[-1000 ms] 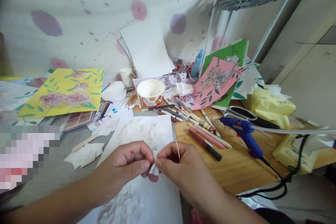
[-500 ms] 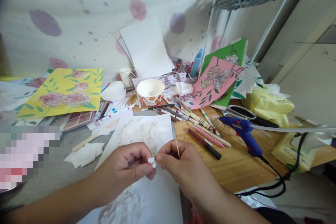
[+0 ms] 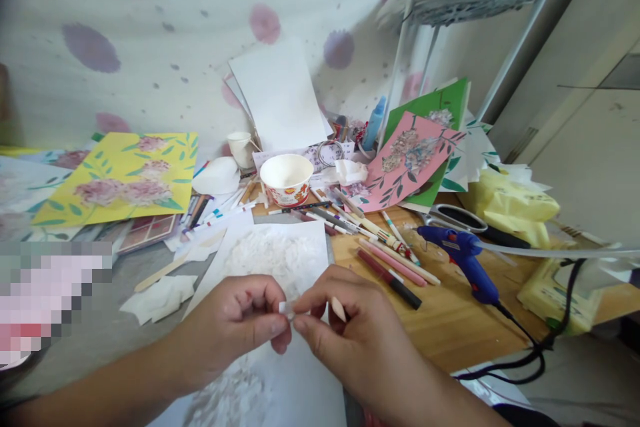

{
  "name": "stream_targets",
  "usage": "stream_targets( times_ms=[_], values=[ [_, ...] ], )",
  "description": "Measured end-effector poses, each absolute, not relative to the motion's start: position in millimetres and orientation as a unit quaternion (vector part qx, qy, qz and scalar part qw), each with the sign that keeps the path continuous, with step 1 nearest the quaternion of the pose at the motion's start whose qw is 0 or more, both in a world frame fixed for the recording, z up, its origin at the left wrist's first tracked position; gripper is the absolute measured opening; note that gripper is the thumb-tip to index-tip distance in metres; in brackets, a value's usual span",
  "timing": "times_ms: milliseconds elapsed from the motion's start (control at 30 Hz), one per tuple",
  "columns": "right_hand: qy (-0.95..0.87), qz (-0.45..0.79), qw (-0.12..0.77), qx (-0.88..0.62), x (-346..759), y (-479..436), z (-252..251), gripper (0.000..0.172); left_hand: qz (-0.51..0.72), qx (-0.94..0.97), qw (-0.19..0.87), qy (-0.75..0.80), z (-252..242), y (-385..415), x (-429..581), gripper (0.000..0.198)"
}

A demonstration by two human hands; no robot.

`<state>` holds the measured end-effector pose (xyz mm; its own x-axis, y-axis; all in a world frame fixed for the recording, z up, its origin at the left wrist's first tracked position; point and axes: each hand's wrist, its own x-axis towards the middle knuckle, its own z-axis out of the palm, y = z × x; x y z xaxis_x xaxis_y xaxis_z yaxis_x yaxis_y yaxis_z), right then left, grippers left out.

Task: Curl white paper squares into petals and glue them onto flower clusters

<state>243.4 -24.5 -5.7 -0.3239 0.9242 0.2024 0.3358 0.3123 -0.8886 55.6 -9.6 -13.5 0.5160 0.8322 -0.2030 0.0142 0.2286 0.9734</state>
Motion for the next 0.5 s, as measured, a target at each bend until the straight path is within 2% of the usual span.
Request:
stream_targets(
  times_ms=[133, 333, 500],
  values=[
    [-0.719, 0.379, 0.370, -0.451, 240.4, -24.0, -7.9, 0.015, 0.296, 0.588, 0.628, 0.414, -11.7, -10.1, 55.7, 0.013],
    [-0.685, 0.421, 0.385, -0.454, 236.8, -25.0, -11.4, 0.004, 0.273, 0.684, 0.507, 0.448, -10.7, -10.1, 54.7, 0.006],
    [-0.709, 0.394, 0.360, -0.461, 235.3, -23.8, -9.9, 0.014, 0.272, 0.718, 0.459, 0.446, -11.0, -10.3, 54.4, 0.006]
  ],
)
